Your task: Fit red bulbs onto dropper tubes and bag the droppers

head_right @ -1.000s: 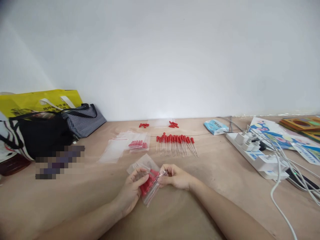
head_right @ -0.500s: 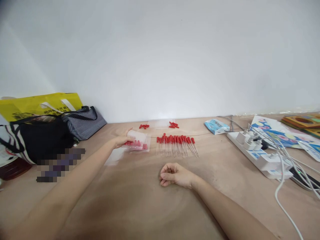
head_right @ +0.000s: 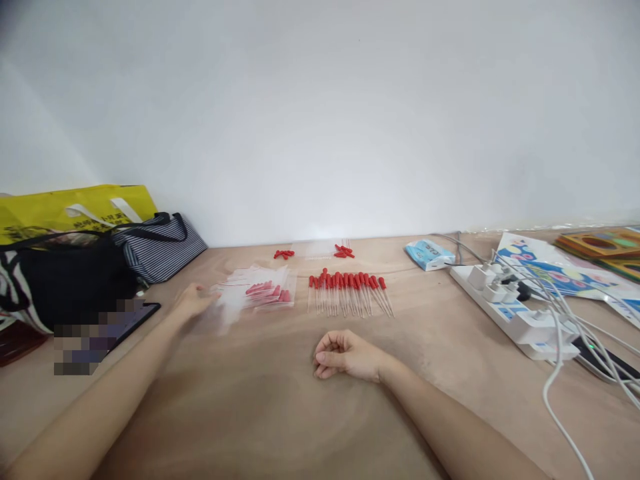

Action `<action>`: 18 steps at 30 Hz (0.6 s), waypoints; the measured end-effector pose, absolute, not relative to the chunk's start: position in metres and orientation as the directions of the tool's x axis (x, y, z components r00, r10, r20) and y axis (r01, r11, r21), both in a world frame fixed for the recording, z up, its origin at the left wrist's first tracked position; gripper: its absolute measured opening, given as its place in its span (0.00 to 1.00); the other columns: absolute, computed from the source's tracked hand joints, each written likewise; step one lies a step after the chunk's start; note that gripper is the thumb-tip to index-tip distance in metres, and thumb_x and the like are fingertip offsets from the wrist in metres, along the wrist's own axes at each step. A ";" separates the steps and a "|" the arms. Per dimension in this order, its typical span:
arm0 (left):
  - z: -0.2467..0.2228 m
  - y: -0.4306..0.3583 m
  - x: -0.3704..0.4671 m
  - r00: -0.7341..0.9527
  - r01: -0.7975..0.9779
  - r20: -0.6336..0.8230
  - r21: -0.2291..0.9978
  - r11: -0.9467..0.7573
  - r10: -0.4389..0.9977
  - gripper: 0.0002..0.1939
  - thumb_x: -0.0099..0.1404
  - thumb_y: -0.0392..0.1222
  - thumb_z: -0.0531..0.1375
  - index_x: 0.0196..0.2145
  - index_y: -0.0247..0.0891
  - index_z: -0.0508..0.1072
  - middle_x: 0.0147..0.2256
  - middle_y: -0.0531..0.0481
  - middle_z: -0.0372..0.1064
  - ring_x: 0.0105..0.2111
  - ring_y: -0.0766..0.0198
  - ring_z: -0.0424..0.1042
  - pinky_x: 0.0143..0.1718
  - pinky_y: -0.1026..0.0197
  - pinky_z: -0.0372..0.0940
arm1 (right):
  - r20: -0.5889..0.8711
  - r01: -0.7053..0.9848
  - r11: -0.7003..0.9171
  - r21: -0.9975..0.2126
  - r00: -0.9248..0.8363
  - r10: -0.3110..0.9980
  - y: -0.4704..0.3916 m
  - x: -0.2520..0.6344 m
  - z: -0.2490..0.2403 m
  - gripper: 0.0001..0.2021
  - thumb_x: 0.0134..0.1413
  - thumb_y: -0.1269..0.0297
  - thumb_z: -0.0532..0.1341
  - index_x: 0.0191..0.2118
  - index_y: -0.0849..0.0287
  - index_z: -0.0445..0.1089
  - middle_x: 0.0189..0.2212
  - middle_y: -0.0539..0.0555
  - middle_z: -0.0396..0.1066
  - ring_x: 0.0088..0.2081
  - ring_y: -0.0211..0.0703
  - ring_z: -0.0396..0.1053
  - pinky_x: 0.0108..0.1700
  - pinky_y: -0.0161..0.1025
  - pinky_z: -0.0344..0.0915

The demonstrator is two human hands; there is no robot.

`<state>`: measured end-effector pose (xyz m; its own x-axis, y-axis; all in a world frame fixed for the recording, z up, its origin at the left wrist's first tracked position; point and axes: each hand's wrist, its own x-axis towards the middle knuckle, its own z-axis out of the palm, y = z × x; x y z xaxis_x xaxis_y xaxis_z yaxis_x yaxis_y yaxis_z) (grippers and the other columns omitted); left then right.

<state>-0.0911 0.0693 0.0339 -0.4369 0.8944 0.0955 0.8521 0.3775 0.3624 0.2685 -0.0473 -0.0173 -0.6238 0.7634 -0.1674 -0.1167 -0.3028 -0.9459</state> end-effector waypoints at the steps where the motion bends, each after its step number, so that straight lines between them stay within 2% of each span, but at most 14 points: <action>1: 0.032 0.067 -0.099 -0.462 0.848 0.080 0.332 0.413 0.883 0.27 0.45 0.49 0.63 0.40 0.29 0.65 0.44 0.30 0.63 0.48 0.40 0.60 0.41 0.51 0.58 | -0.167 -0.116 -0.302 -0.946 -0.624 0.763 -0.047 0.269 -0.018 0.13 0.39 0.60 0.65 0.28 0.63 0.65 0.26 0.49 0.68 0.28 0.33 0.69 0.34 0.33 0.67; 3: 0.029 0.066 -0.109 -0.481 0.841 0.039 0.302 0.448 0.876 0.27 0.43 0.49 0.64 0.38 0.29 0.67 0.42 0.33 0.66 0.43 0.44 0.66 0.36 0.56 0.61 | -0.169 -0.113 -0.303 -0.946 -0.627 0.761 -0.046 0.269 -0.019 0.13 0.39 0.61 0.65 0.28 0.63 0.65 0.26 0.49 0.68 0.28 0.33 0.69 0.34 0.34 0.67; 5: 0.028 0.066 -0.115 -0.463 0.844 -0.014 0.300 0.446 0.886 0.20 0.43 0.47 0.64 0.33 0.31 0.70 0.36 0.39 0.70 0.37 0.50 0.70 0.30 0.60 0.62 | -0.171 -0.107 -0.303 -0.947 -0.630 0.757 -0.045 0.269 -0.021 0.13 0.38 0.61 0.66 0.29 0.64 0.65 0.26 0.49 0.68 0.28 0.33 0.69 0.34 0.34 0.67; 8: 0.031 0.065 -0.117 -0.419 0.860 -0.048 0.298 0.413 0.907 0.11 0.46 0.44 0.61 0.27 0.34 0.71 0.27 0.47 0.71 0.30 0.55 0.71 0.25 0.64 0.60 | -0.178 -0.102 -0.307 -0.946 -0.628 0.757 -0.044 0.269 -0.020 0.14 0.37 0.61 0.66 0.29 0.64 0.65 0.26 0.50 0.68 0.28 0.33 0.69 0.35 0.34 0.67; 11: 0.038 0.057 -0.117 -0.375 0.889 0.001 0.282 0.360 0.927 0.07 0.51 0.42 0.57 0.25 0.35 0.70 0.25 0.48 0.69 0.31 0.56 0.69 0.26 0.64 0.59 | -0.186 -0.101 -0.316 -0.943 -0.627 0.757 -0.044 0.269 -0.019 0.14 0.37 0.61 0.66 0.29 0.64 0.64 0.26 0.49 0.68 0.28 0.33 0.69 0.35 0.34 0.67; 15: 0.051 0.040 -0.118 -0.278 0.929 0.067 0.272 0.251 0.958 0.09 0.56 0.40 0.51 0.22 0.36 0.66 0.23 0.49 0.67 0.31 0.57 0.67 0.29 0.63 0.58 | -0.186 -0.109 -0.325 -0.939 -0.635 0.750 -0.044 0.269 -0.018 0.14 0.37 0.61 0.66 0.29 0.64 0.64 0.26 0.49 0.68 0.28 0.33 0.69 0.35 0.34 0.66; 18: 0.062 0.025 -0.111 -0.045 0.918 0.117 0.396 -0.005 0.992 0.11 0.59 0.43 0.48 0.22 0.37 0.62 0.23 0.53 0.64 0.28 0.63 0.65 0.32 0.64 0.58 | -0.177 -0.110 -0.318 -0.942 -0.641 0.747 -0.044 0.269 -0.019 0.14 0.37 0.61 0.66 0.29 0.64 0.64 0.26 0.49 0.68 0.28 0.33 0.69 0.34 0.34 0.66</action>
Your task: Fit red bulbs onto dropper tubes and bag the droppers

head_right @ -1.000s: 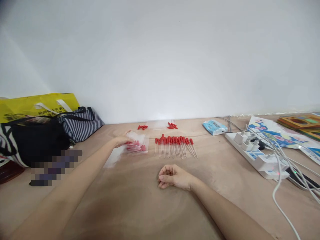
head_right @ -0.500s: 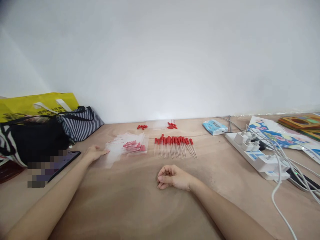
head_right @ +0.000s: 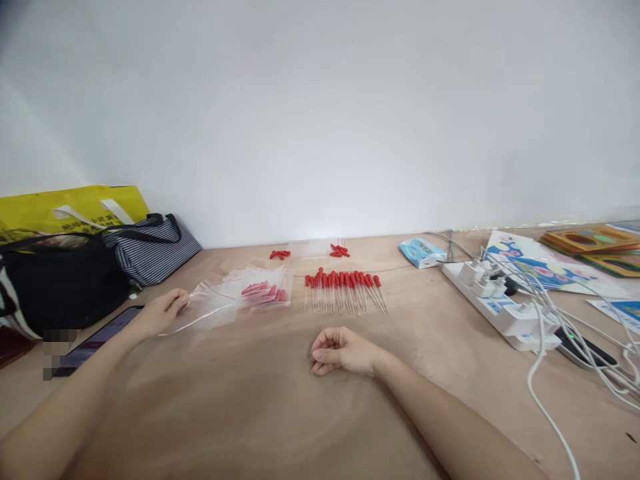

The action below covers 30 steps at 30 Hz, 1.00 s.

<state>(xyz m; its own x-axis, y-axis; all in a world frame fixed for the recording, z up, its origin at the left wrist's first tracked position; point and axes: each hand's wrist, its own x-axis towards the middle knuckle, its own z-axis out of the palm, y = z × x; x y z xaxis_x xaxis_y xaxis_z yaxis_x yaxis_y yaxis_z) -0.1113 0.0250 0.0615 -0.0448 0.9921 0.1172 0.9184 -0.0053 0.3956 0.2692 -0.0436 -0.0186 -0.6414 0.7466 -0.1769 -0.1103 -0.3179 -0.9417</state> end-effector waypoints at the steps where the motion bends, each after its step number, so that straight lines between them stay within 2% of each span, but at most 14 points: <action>1: 0.065 0.020 -0.106 0.062 0.874 0.125 0.472 -0.115 0.990 0.13 0.59 0.47 0.47 0.23 0.37 0.61 0.23 0.54 0.63 0.27 0.64 0.64 0.32 0.64 0.59 | -0.175 -0.109 -0.315 -0.943 -0.642 0.746 -0.044 0.269 -0.019 0.14 0.37 0.61 0.66 0.29 0.64 0.64 0.26 0.49 0.68 0.28 0.33 0.69 0.34 0.34 0.66; 3: 0.071 0.011 -0.087 0.253 0.747 0.106 0.610 -0.264 0.962 0.18 0.60 0.55 0.47 0.24 0.38 0.60 0.22 0.54 0.60 0.25 0.65 0.63 0.30 0.65 0.60 | -0.170 -0.105 -0.306 -0.946 -0.643 0.747 -0.044 0.269 -0.018 0.15 0.37 0.61 0.67 0.29 0.64 0.65 0.26 0.49 0.68 0.28 0.33 0.69 0.34 0.34 0.66; 5: 0.074 0.003 -0.060 0.375 0.643 0.051 0.705 -0.299 0.926 0.20 0.59 0.58 0.47 0.24 0.37 0.59 0.20 0.56 0.57 0.21 0.68 0.59 0.26 0.66 0.58 | -0.160 -0.094 -0.283 -0.955 -0.638 0.754 -0.044 0.270 -0.017 0.15 0.36 0.61 0.67 0.30 0.64 0.65 0.26 0.49 0.68 0.28 0.34 0.69 0.34 0.34 0.66; 9: 0.066 -0.003 0.008 0.661 0.485 -0.036 0.783 -0.390 0.750 0.19 0.59 0.57 0.49 0.25 0.37 0.59 0.20 0.56 0.56 0.19 0.71 0.55 0.22 0.67 0.54 | -0.142 -0.033 -0.192 -0.981 -0.550 0.823 -0.041 0.274 -0.016 0.16 0.37 0.57 0.66 0.28 0.63 0.64 0.21 0.48 0.67 0.25 0.33 0.68 0.29 0.32 0.65; 11: 0.056 -0.002 0.037 0.722 0.478 -0.092 0.783 -0.398 0.686 0.19 0.61 0.56 0.47 0.26 0.37 0.59 0.20 0.57 0.56 0.18 0.71 0.54 0.20 0.68 0.53 | -0.137 0.021 -0.143 -0.990 -0.447 0.884 -0.037 0.277 -0.016 0.16 0.38 0.55 0.64 0.28 0.62 0.62 0.18 0.46 0.65 0.20 0.31 0.65 0.23 0.30 0.63; 13: 0.044 0.000 0.058 0.758 0.502 -0.130 0.742 -0.444 0.640 0.16 0.63 0.52 0.46 0.27 0.37 0.59 0.21 0.57 0.59 0.18 0.71 0.56 0.21 0.68 0.54 | -0.138 0.091 -0.114 -0.989 -0.321 0.937 -0.033 0.279 -0.016 0.16 0.40 0.52 0.62 0.27 0.61 0.61 0.18 0.45 0.64 0.15 0.28 0.60 0.16 0.27 0.56; 15: 0.035 0.002 0.069 0.765 0.545 -0.103 0.628 -0.555 0.636 0.12 0.64 0.47 0.47 0.29 0.37 0.62 0.24 0.55 0.63 0.23 0.69 0.61 0.26 0.66 0.57 | -0.141 0.164 -0.105 -0.981 -0.225 0.964 -0.030 0.282 -0.018 0.16 0.42 0.51 0.60 0.26 0.60 0.59 0.19 0.45 0.64 0.12 0.26 0.55 0.12 0.27 0.49; 18: 0.029 -0.004 0.071 0.695 0.642 0.080 0.380 -0.666 0.715 0.07 0.62 0.42 0.51 0.34 0.37 0.65 0.32 0.50 0.67 0.34 0.61 0.65 0.37 0.59 0.60 | -0.121 0.265 -0.061 -0.962 -0.215 0.969 -0.029 0.284 -0.020 0.14 0.43 0.53 0.59 0.25 0.60 0.59 0.17 0.45 0.61 0.12 0.26 0.53 0.12 0.27 0.48; 20: 0.029 -0.015 0.064 0.672 0.660 0.175 0.300 -0.689 0.720 0.09 0.62 0.42 0.51 0.38 0.38 0.67 0.39 0.47 0.66 0.41 0.58 0.64 0.44 0.55 0.58 | -0.081 0.297 0.002 -0.955 -0.268 0.960 -0.030 0.285 -0.021 0.13 0.43 0.55 0.60 0.24 0.60 0.60 0.16 0.44 0.58 0.14 0.28 0.54 0.15 0.28 0.51; 22: 0.028 -0.029 0.054 0.727 0.609 0.156 0.303 -0.733 0.669 0.13 0.63 0.44 0.50 0.44 0.40 0.66 0.46 0.46 0.64 0.47 0.57 0.61 0.49 0.53 0.55 | -0.022 0.298 0.088 -0.951 -0.347 0.938 -0.032 0.286 -0.019 0.13 0.42 0.55 0.61 0.24 0.60 0.62 0.16 0.44 0.57 0.17 0.28 0.54 0.18 0.28 0.51; 25: 0.022 -0.047 0.044 0.818 0.544 0.021 0.300 -0.784 0.575 0.24 0.62 0.51 0.50 0.55 0.45 0.55 0.57 0.47 0.50 0.57 0.53 0.48 0.55 0.48 0.46 | 0.060 0.328 0.244 -0.913 -0.483 0.873 -0.037 0.288 -0.014 0.14 0.44 0.54 0.60 0.24 0.61 0.65 0.16 0.45 0.58 0.19 0.29 0.52 0.20 0.29 0.50; 27: 0.016 -0.052 0.041 0.822 0.554 -0.044 0.292 -0.779 0.568 0.29 0.62 0.54 0.48 0.58 0.46 0.47 0.60 0.48 0.42 0.59 0.53 0.42 0.57 0.46 0.41 | 0.095 0.384 0.345 -0.857 -0.539 0.837 -0.041 0.287 -0.009 0.15 0.45 0.52 0.59 0.23 0.61 0.67 0.18 0.46 0.59 0.19 0.29 0.52 0.21 0.30 0.50; 30: 0.011 -0.051 0.043 0.806 0.581 -0.074 0.289 -0.761 0.587 0.30 0.62 0.57 0.46 0.59 0.46 0.45 0.60 0.48 0.38 0.59 0.53 0.40 0.58 0.45 0.38 | 0.160 0.472 0.450 -0.758 -0.535 0.830 -0.047 0.283 -0.005 0.16 0.40 0.50 0.61 0.23 0.61 0.68 0.21 0.48 0.62 0.23 0.32 0.57 0.24 0.31 0.52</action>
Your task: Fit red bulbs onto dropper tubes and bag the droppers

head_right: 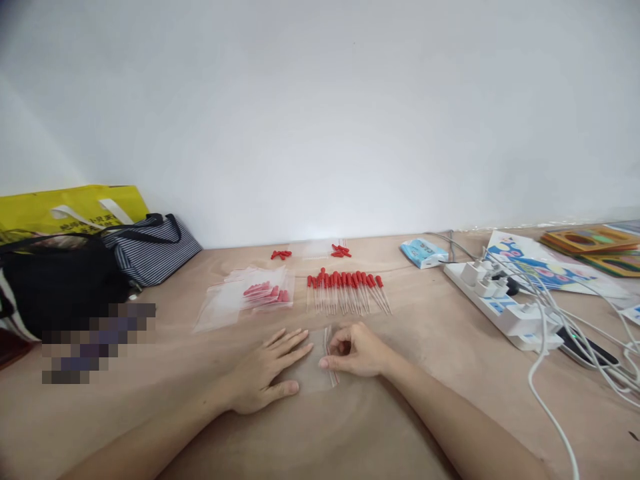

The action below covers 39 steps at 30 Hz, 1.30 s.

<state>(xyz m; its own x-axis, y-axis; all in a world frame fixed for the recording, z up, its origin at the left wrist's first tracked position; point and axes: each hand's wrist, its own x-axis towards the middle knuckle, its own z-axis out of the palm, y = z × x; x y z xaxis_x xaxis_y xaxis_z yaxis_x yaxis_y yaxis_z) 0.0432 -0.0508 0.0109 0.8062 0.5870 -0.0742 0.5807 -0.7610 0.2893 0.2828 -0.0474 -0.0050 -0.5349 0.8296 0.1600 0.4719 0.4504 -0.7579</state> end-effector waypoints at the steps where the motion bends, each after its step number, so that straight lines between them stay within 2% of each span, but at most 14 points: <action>1: 0.010 -0.049 0.044 0.805 0.582 -0.074 0.291 -0.759 0.589 0.30 0.62 0.57 0.46 0.59 0.46 0.46 0.60 0.48 0.38 0.59 0.53 0.40 0.58 0.46 0.38 | 0.180 0.502 0.466 -0.729 -0.515 0.838 -0.049 0.280 -0.005 0.16 0.38 0.50 0.63 0.23 0.60 0.67 0.22 0.49 0.62 0.25 0.33 0.58 0.26 0.32 0.53; 4: 0.010 -0.045 0.047 0.805 0.578 -0.057 0.302 -0.758 0.591 0.30 0.62 0.57 0.47 0.58 0.47 0.47 0.60 0.49 0.39 0.59 0.54 0.40 0.58 0.46 0.38 | 0.217 0.577 0.451 -0.681 -0.429 0.877 -0.052 0.273 -0.008 0.12 0.39 0.56 0.63 0.20 0.59 0.65 0.24 0.50 0.63 0.28 0.37 0.60 0.30 0.33 0.55; 7: 0.010 -0.044 0.047 0.804 0.577 -0.051 0.309 -0.756 0.593 0.30 0.61 0.58 0.47 0.58 0.47 0.46 0.60 0.49 0.38 0.59 0.55 0.40 0.58 0.46 0.38 | 0.238 0.553 0.399 -0.731 -0.341 0.909 -0.051 0.270 -0.013 0.12 0.44 0.62 0.59 0.17 0.59 0.61 0.23 0.50 0.61 0.28 0.37 0.60 0.31 0.34 0.56; 9: 0.011 -0.044 0.047 0.803 0.579 -0.057 0.310 -0.754 0.593 0.31 0.61 0.58 0.47 0.59 0.47 0.45 0.60 0.49 0.37 0.59 0.55 0.39 0.58 0.46 0.38 | 0.232 0.468 0.363 -0.805 -0.315 0.920 -0.048 0.271 -0.016 0.13 0.46 0.60 0.58 0.17 0.59 0.59 0.22 0.50 0.61 0.27 0.37 0.59 0.30 0.34 0.56; 12: 0.011 -0.044 0.047 0.798 0.585 -0.063 0.318 -0.746 0.599 0.32 0.62 0.57 0.47 0.59 0.46 0.42 0.61 0.49 0.36 0.59 0.55 0.40 0.58 0.47 0.37 | 0.119 0.306 0.231 -0.924 -0.344 0.931 -0.044 0.274 -0.021 0.17 0.46 0.50 0.57 0.19 0.59 0.59 0.18 0.48 0.58 0.22 0.34 0.56 0.25 0.33 0.53; 17: 0.008 -0.043 0.045 0.774 0.596 -0.024 0.366 -0.715 0.632 0.30 0.63 0.52 0.47 0.60 0.44 0.41 0.60 0.49 0.42 0.59 0.58 0.42 0.59 0.49 0.40 | 0.026 0.180 0.107 -0.978 -0.403 0.915 -0.044 0.275 -0.020 0.22 0.45 0.42 0.53 0.25 0.59 0.59 0.20 0.48 0.63 0.19 0.31 0.54 0.22 0.31 0.51; 21: 0.008 -0.041 0.041 0.776 0.569 0.026 0.402 -0.717 0.630 0.26 0.65 0.46 0.47 0.59 0.45 0.45 0.58 0.51 0.47 0.58 0.60 0.45 0.59 0.50 0.41 | -0.094 0.174 -0.007 -0.985 -0.499 0.862 -0.043 0.279 -0.012 0.24 0.46 0.40 0.50 0.26 0.59 0.60 0.09 0.41 0.54 0.11 0.28 0.46 0.17 0.30 0.44; 23: 0.009 -0.041 0.040 0.795 0.552 0.009 0.402 -0.730 0.606 0.24 0.65 0.46 0.47 0.58 0.47 0.47 0.58 0.53 0.47 0.58 0.60 0.45 0.59 0.50 0.41 | -0.125 0.189 -0.025 -0.982 -0.539 0.833 -0.041 0.282 -0.008 0.24 0.45 0.40 0.51 0.26 0.61 0.62 0.08 0.40 0.51 0.10 0.27 0.44 0.16 0.30 0.42; 27: 0.008 -0.039 0.039 0.796 0.566 -0.026 0.387 -0.728 0.605 0.25 0.65 0.48 0.46 0.58 0.48 0.46 0.59 0.52 0.44 0.59 0.59 0.43 0.58 0.47 0.40 | -0.150 0.246 -0.016 -0.969 -0.537 0.830 -0.032 0.289 -0.008 0.24 0.47 0.42 0.50 0.23 0.62 0.64 0.13 0.45 0.61 0.10 0.26 0.44 0.14 0.30 0.41; 29: 0.007 -0.038 0.039 0.793 0.569 -0.024 0.386 -0.726 0.608 0.25 0.65 0.49 0.46 0.58 0.48 0.47 0.59 0.52 0.44 0.59 0.58 0.42 0.58 0.47 0.39 | -0.111 0.320 0.037 -0.947 -0.433 0.894 -0.021 0.292 -0.010 0.21 0.47 0.46 0.52 0.20 0.61 0.62 0.15 0.47 0.63 0.12 0.27 0.48 0.15 0.30 0.45; 31: 0.005 -0.038 0.039 0.793 0.569 -0.023 0.382 -0.728 0.609 0.25 0.65 0.49 0.46 0.58 0.48 0.48 0.59 0.52 0.44 0.59 0.58 0.42 0.59 0.47 0.39 | 0.012 0.429 0.106 -0.897 -0.216 0.976 -0.005 0.294 -0.010 0.15 0.45 0.53 0.56 0.19 0.59 0.61 0.15 0.47 0.63 0.16 0.30 0.56 0.19 0.29 0.52; 33: 0.004 -0.038 0.039 0.792 0.570 -0.017 0.380 -0.728 0.611 0.24 0.65 0.49 0.46 0.58 0.47 0.48 0.59 0.52 0.44 0.59 0.58 0.42 0.59 0.47 0.39 | 0.152 0.584 0.114 -0.804 0.016 0.988 0.014 0.294 -0.008 0.10 0.42 0.59 0.58 0.20 0.59 0.62 0.17 0.47 0.65 0.21 0.34 0.62 0.24 0.31 0.56; 35: 0.004 -0.038 0.039 0.791 0.566 -0.002 0.382 -0.731 0.611 0.24 0.65 0.49 0.47 0.58 0.47 0.49 0.59 0.52 0.45 0.59 0.58 0.43 0.58 0.47 0.40 | 0.199 0.633 0.081 -0.770 0.118 0.973 0.034 0.290 -0.006 0.05 0.42 0.63 0.58 0.23 0.59 0.64 0.22 0.50 0.68 0.26 0.37 0.65 0.30 0.32 0.59; 39: 0.005 -0.038 0.039 0.794 0.556 0.018 0.385 -0.737 0.608 0.24 0.64 0.49 0.47 0.57 0.47 0.51 0.59 0.52 0.46 0.59 0.57 0.44 0.58 0.47 0.41 | 0.217 0.672 -0.001 -0.741 0.241 0.946 0.065 0.272 -0.003 0.11 0.42 0.63 0.58 0.35 0.60 0.64 0.29 0.54 0.69 0.34 0.41 0.66 0.35 0.36 0.59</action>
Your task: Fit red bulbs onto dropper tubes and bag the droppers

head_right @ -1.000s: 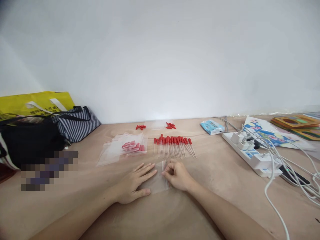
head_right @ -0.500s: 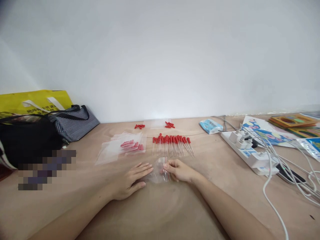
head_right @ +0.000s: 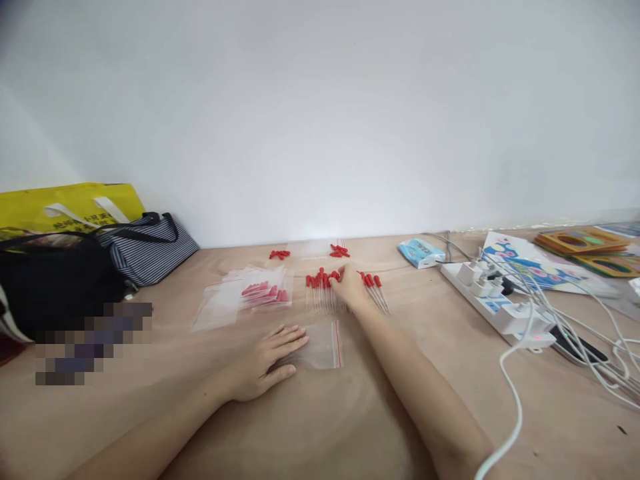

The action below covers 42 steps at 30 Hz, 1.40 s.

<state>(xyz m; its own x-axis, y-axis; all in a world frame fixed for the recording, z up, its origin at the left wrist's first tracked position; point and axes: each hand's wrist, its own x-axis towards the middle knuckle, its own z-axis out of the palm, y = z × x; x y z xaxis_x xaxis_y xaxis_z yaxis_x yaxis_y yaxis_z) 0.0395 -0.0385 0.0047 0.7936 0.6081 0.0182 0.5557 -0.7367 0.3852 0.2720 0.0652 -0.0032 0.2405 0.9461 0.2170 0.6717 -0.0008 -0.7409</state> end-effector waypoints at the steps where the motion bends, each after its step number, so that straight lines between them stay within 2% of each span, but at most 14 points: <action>1: 0.005 -0.039 0.040 0.793 0.558 0.018 0.383 -0.737 0.609 0.24 0.64 0.49 0.47 0.57 0.47 0.51 0.59 0.51 0.46 0.59 0.57 0.44 0.58 0.47 0.41 | 0.216 0.678 -0.021 -0.734 0.263 0.940 0.070 0.267 -0.003 0.12 0.43 0.63 0.58 0.36 0.61 0.64 0.31 0.56 0.69 0.35 0.43 0.66 0.36 0.36 0.59; 4: 0.004 -0.038 0.040 0.790 0.567 0.005 0.373 -0.735 0.613 0.24 0.64 0.49 0.47 0.57 0.46 0.51 0.59 0.50 0.46 0.59 0.57 0.44 0.58 0.46 0.41 | 0.196 0.688 -0.082 -0.721 0.316 0.928 0.081 0.256 -0.004 0.11 0.43 0.64 0.57 0.35 0.61 0.64 0.33 0.60 0.69 0.38 0.47 0.66 0.36 0.39 0.59; 10: 0.002 -0.038 0.038 0.792 0.558 0.020 0.382 -0.737 0.610 0.24 0.64 0.50 0.47 0.57 0.47 0.51 0.59 0.50 0.46 0.59 0.57 0.44 0.58 0.46 0.41 | 0.162 0.667 -0.135 -0.732 0.364 0.917 0.087 0.250 -0.004 0.04 0.41 0.68 0.58 0.28 0.62 0.65 0.32 0.64 0.69 0.37 0.53 0.67 0.33 0.41 0.59; 14: 0.003 -0.038 0.039 0.788 0.564 0.013 0.384 -0.731 0.615 0.24 0.64 0.50 0.47 0.57 0.47 0.52 0.58 0.50 0.47 0.59 0.56 0.44 0.58 0.46 0.41 | 0.203 0.623 -0.081 -0.778 0.371 0.906 0.083 0.262 0.008 0.05 0.43 0.67 0.56 0.29 0.62 0.65 0.30 0.61 0.69 0.35 0.49 0.67 0.33 0.39 0.60; 18: 0.007 -0.039 0.041 0.775 0.582 0.006 0.380 -0.719 0.631 0.24 0.64 0.50 0.47 0.57 0.45 0.52 0.58 0.49 0.47 0.59 0.56 0.44 0.58 0.46 0.42 | 0.251 0.553 0.000 -0.833 0.378 0.891 0.060 0.291 0.018 0.10 0.47 0.62 0.54 0.35 0.61 0.63 0.27 0.55 0.69 0.30 0.42 0.67 0.31 0.36 0.61; 20: 0.008 -0.039 0.042 0.771 0.591 -0.002 0.376 -0.714 0.637 0.25 0.64 0.50 0.47 0.57 0.44 0.52 0.59 0.48 0.46 0.59 0.56 0.44 0.58 0.46 0.41 | 0.245 0.486 0.028 -0.874 0.390 0.888 0.041 0.306 0.014 0.12 0.48 0.59 0.52 0.38 0.59 0.61 0.24 0.52 0.67 0.25 0.39 0.66 0.28 0.35 0.61; 23: 0.008 -0.039 0.043 0.763 0.600 -0.002 0.376 -0.706 0.647 0.25 0.64 0.50 0.48 0.57 0.44 0.53 0.59 0.47 0.45 0.58 0.55 0.45 0.58 0.46 0.41 | 0.175 0.138 0.130 -0.982 0.397 0.901 0.013 0.317 0.000 0.13 0.45 0.54 0.55 0.35 0.57 0.59 0.21 0.48 0.62 0.20 0.36 0.62 0.22 0.35 0.60; 26: 0.007 -0.040 0.043 0.742 0.620 0.000 0.378 -0.687 0.670 0.24 0.63 0.50 0.49 0.56 0.44 0.55 0.59 0.46 0.45 0.58 0.54 0.45 0.57 0.46 0.44 | 0.096 -0.055 0.131 -0.990 0.418 0.904 -0.005 0.316 -0.016 0.14 0.42 0.52 0.57 0.31 0.56 0.58 0.20 0.46 0.60 0.18 0.34 0.58 0.20 0.34 0.58; 30: 0.007 -0.042 0.043 0.714 0.635 0.018 0.405 -0.658 0.700 0.24 0.62 0.50 0.50 0.54 0.44 0.57 0.57 0.45 0.49 0.57 0.53 0.48 0.55 0.49 0.50 | 0.022 -0.164 0.097 -0.982 0.406 0.913 -0.012 0.309 -0.026 0.15 0.40 0.52 0.60 0.31 0.55 0.57 0.21 0.46 0.61 0.19 0.34 0.59 0.21 0.34 0.59; 37: 0.018 -0.042 0.040 0.719 0.636 -0.069 0.466 -0.615 0.691 0.25 0.63 0.50 0.47 0.57 0.42 0.53 0.58 0.45 0.47 0.58 0.55 0.47 0.56 0.50 0.49 | -0.111 -0.373 0.018 -0.928 0.322 0.940 -0.019 0.298 -0.027 0.14 0.38 0.58 0.63 0.29 0.56 0.58 0.20 0.47 0.63 0.20 0.34 0.63 0.22 0.33 0.64; 40: 0.019 -0.041 0.038 0.715 0.634 -0.065 0.481 -0.606 0.696 0.29 0.61 0.52 0.51 0.57 0.40 0.51 0.58 0.44 0.46 0.58 0.53 0.46 0.56 0.49 0.48 | -0.152 -0.449 -0.049 -0.892 0.196 0.969 -0.028 0.292 -0.024 0.14 0.36 0.62 0.65 0.29 0.57 0.59 0.21 0.47 0.66 0.23 0.36 0.67 0.26 0.34 0.67; 42: 0.016 -0.040 0.037 0.713 0.627 -0.049 0.489 -0.606 0.699 0.30 0.59 0.52 0.53 0.57 0.40 0.51 0.58 0.44 0.47 0.58 0.53 0.46 0.56 0.49 0.48 | -0.150 -0.429 -0.102 -0.897 0.079 0.985 -0.034 0.289 -0.021 0.15 0.36 0.62 0.66 0.30 0.57 0.59 0.22 0.47 0.67 0.22 0.35 0.68 0.25 0.33 0.66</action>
